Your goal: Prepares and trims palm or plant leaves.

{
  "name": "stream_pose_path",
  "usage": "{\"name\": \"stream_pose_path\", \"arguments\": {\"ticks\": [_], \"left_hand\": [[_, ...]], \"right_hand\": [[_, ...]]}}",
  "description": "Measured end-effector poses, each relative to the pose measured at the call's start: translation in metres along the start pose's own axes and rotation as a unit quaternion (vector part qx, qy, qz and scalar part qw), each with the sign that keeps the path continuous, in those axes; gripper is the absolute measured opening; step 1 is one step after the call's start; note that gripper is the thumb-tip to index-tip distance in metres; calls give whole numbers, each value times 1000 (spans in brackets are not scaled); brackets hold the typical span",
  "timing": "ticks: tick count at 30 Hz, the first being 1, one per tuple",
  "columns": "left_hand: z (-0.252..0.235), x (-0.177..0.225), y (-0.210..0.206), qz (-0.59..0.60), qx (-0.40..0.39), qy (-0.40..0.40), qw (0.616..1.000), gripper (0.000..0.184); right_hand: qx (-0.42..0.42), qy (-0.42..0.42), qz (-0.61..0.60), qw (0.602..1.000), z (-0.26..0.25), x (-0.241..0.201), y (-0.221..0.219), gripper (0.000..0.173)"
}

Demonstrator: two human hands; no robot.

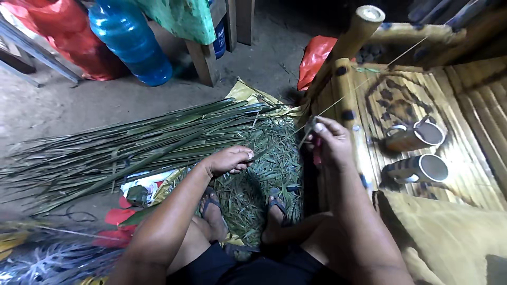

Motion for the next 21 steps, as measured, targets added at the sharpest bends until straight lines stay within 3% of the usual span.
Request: {"name": "stream_pose_path", "arguments": {"ticks": [3,8,14,17,21], "left_hand": [[-1,-7,2,-31,7,8,999,30],[-4,-5,5,-95,37,-12,995,30],[1,-4,9,-83,46,-24,995,28],[1,4,12,-92,85,-31,992,24],[-1,11,16,-87,100,-59,989,23]], "right_hand": [[53,-11,-43,998,-3,-5,22,29],[0,-73,-48,996,2,16,-9,28],[97,-47,-69,992,-3,5,28,31],[66,-31,-18,997,3,0,11,27],[-68,5,16,998,15,14,-45,17]]}}
Point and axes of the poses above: each hand's wrist, its own z-axis away from the middle knuckle, its own y-axis out of the back of the hand, x = y × z, the point moved 9 cm from there along -z, towards the middle knuckle, and after that the axes turned 3 degrees about -z, right-handed, at the moved point
